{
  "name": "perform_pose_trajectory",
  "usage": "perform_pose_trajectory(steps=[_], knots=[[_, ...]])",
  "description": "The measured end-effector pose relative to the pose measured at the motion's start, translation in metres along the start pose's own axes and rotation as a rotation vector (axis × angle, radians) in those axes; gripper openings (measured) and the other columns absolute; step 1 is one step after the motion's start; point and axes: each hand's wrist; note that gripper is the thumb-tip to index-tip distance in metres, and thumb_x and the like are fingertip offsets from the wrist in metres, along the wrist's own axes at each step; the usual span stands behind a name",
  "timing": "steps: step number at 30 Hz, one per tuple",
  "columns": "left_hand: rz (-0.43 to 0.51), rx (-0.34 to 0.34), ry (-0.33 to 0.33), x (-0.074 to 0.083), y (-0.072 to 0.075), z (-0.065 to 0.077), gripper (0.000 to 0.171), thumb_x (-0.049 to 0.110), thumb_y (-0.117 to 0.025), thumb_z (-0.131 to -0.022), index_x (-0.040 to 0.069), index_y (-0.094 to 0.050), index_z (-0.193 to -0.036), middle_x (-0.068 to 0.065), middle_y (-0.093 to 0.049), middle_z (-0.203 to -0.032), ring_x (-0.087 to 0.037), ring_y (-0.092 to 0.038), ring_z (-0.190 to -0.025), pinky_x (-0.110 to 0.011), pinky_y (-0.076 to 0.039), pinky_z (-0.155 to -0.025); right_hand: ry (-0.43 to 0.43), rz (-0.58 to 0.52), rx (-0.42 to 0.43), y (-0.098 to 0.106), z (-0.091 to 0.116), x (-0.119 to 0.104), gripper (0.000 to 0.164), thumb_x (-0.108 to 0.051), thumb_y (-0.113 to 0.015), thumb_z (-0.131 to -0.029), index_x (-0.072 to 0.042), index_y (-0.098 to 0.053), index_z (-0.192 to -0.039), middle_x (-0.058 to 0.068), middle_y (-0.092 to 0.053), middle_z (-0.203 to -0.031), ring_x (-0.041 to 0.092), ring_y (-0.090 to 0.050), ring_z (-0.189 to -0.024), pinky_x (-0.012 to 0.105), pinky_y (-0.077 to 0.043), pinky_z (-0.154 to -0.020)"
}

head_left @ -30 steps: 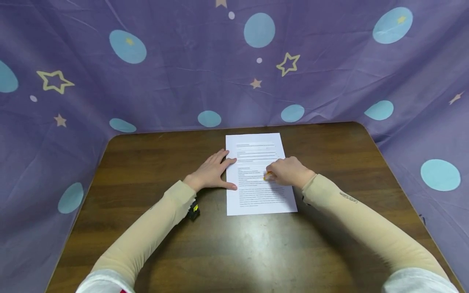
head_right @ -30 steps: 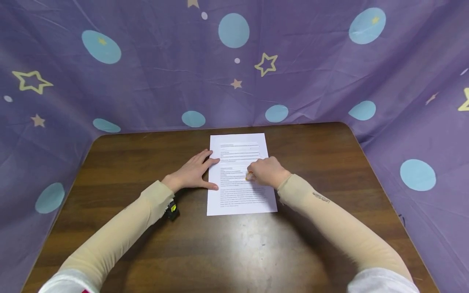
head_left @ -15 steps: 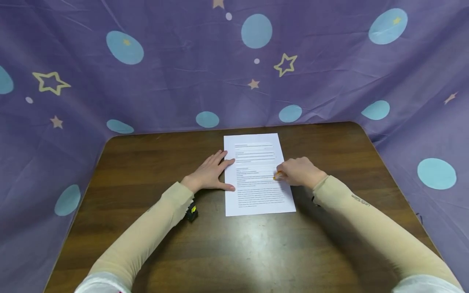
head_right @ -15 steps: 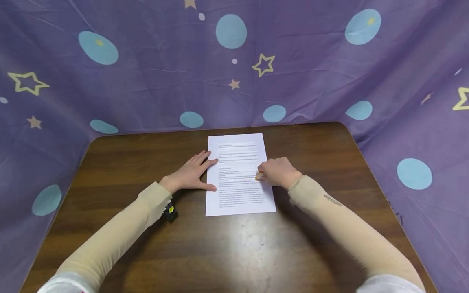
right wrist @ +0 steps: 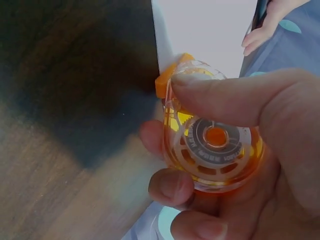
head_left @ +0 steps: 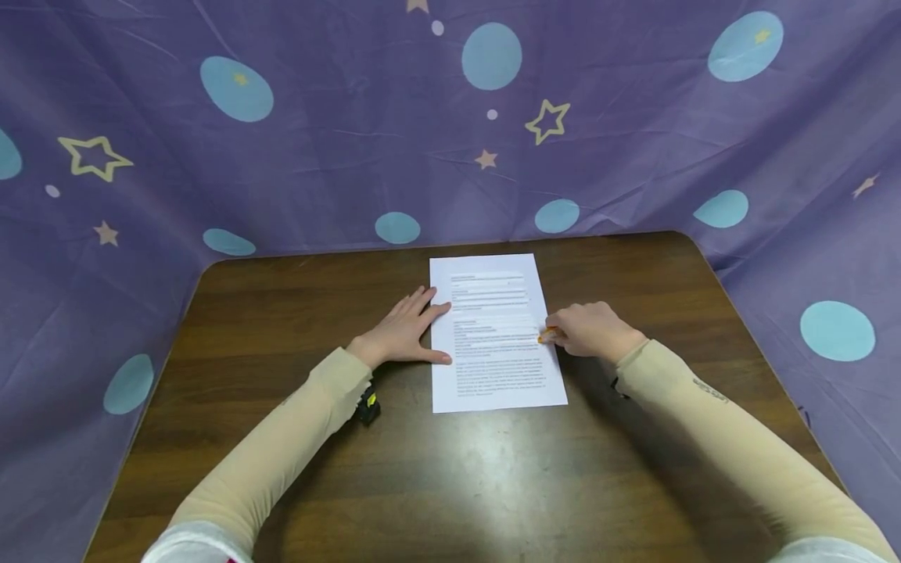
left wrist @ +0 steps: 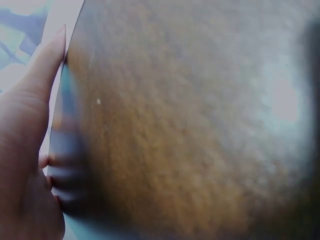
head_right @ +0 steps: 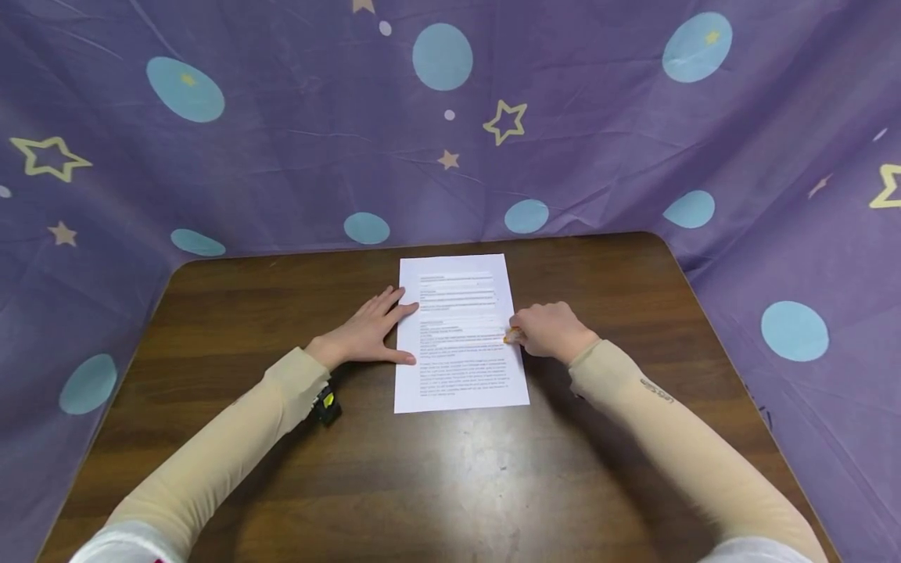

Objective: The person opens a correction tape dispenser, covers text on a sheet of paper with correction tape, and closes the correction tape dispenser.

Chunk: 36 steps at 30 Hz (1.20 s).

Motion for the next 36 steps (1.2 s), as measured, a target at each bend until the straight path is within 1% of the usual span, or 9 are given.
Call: perform_pose_trajectory(steps=[4,9,13,16,21,24,29,33,36], knots=[[0.022,-0.014,0.011,0.001,0.001,-0.001,0.108,0.064,-0.076,-0.087,0.014,-0.025,-0.167,-0.02,-0.003,-0.174,-0.041,0.005,-0.16,-0.058,-0.007,-0.127,0.022,0.016,0.04,0.001,0.001,0.0,0.022,-0.009,-0.075,-0.088,-0.017,-0.059,-0.075,-0.001,-0.06,-0.068,0.018,-0.049,-0.056,0.043,-0.046,-0.048],[0.038,-0.021,0.036,0.002,0.002,-0.001,0.108,0.065,-0.074,-0.088,0.015,-0.021,-0.168,-0.02,0.002,-0.174,-0.039,0.006,-0.16,-0.055,-0.007,-0.128,0.049,0.033,0.059,0.003,-0.002,-0.003,0.022,-0.01,-0.076,-0.089,-0.015,-0.059,-0.077,0.001,-0.062,-0.069,0.018,-0.05,-0.056,0.041,-0.046,-0.047],[0.051,-0.016,0.044,0.002,0.003,0.0,0.107,0.065,-0.074,-0.088,0.018,-0.02,-0.168,-0.021,0.004,-0.173,-0.038,0.004,-0.16,-0.055,-0.008,-0.128,0.074,0.023,0.048,0.003,-0.009,-0.009,0.027,-0.016,-0.078,-0.091,-0.015,-0.057,-0.076,0.0,-0.057,-0.065,0.016,-0.049,-0.057,0.039,-0.045,-0.048],[0.066,-0.008,0.047,0.003,0.003,-0.001,0.106,0.064,-0.074,-0.088,0.02,-0.021,-0.168,-0.022,0.003,-0.173,-0.037,0.004,-0.16,-0.055,-0.008,-0.128,0.086,0.002,0.032,0.002,-0.017,-0.014,0.034,-0.024,-0.08,-0.093,-0.017,-0.052,-0.073,-0.002,-0.05,-0.063,0.016,-0.046,-0.057,0.037,-0.042,-0.049],[0.067,0.006,0.065,0.003,0.003,-0.002,0.107,0.064,-0.075,-0.087,0.016,-0.025,-0.167,-0.021,0.001,-0.174,-0.036,0.002,-0.161,-0.054,-0.009,-0.128,0.118,-0.025,0.03,0.002,-0.031,-0.024,0.04,-0.031,-0.079,-0.094,-0.018,-0.049,-0.072,-0.004,-0.046,-0.063,0.014,-0.045,-0.058,0.036,-0.041,-0.049],[0.059,0.012,0.075,0.002,0.002,-0.002,0.106,0.064,-0.076,-0.087,0.014,-0.026,-0.167,-0.021,0.001,-0.174,-0.036,0.001,-0.161,-0.053,-0.01,-0.128,0.14,-0.029,0.038,0.002,-0.039,-0.03,0.04,-0.033,-0.079,-0.094,-0.017,-0.05,-0.072,-0.005,-0.046,-0.062,0.014,-0.045,-0.058,0.038,-0.043,-0.05],[0.05,0.018,0.073,0.001,-0.001,-0.003,0.104,0.063,-0.074,-0.089,0.015,-0.024,-0.168,-0.021,0.001,-0.174,-0.037,0.001,-0.161,-0.054,-0.011,-0.128,0.162,-0.037,0.031,0.002,-0.048,-0.043,0.037,-0.035,-0.079,-0.094,-0.017,-0.054,-0.074,-0.005,-0.047,-0.062,0.014,-0.046,-0.058,0.042,-0.048,-0.052],[0.057,0.023,0.069,0.002,-0.001,-0.002,0.103,0.062,-0.073,-0.09,0.016,-0.023,-0.168,-0.021,0.001,-0.174,-0.037,0.002,-0.161,-0.055,-0.011,-0.128,0.165,-0.043,0.013,0.002,-0.054,-0.049,0.035,-0.038,-0.077,-0.095,-0.016,-0.057,-0.076,-0.005,-0.047,-0.062,0.014,-0.047,-0.059,0.042,-0.048,-0.054],[0.061,0.023,0.07,0.002,-0.001,-0.002,0.103,0.063,-0.072,-0.09,0.017,-0.022,-0.168,-0.02,0.002,-0.174,-0.037,0.002,-0.161,-0.055,-0.011,-0.128,0.161,-0.048,-0.01,0.001,-0.059,-0.053,0.032,-0.037,-0.076,-0.096,-0.016,-0.059,-0.079,-0.005,-0.048,-0.063,0.014,-0.047,-0.06,0.041,-0.047,-0.054]])
Point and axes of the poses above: each hand's wrist, its own z-axis away from the middle knuckle, its own y-axis out of the back of the hand, x = y × z
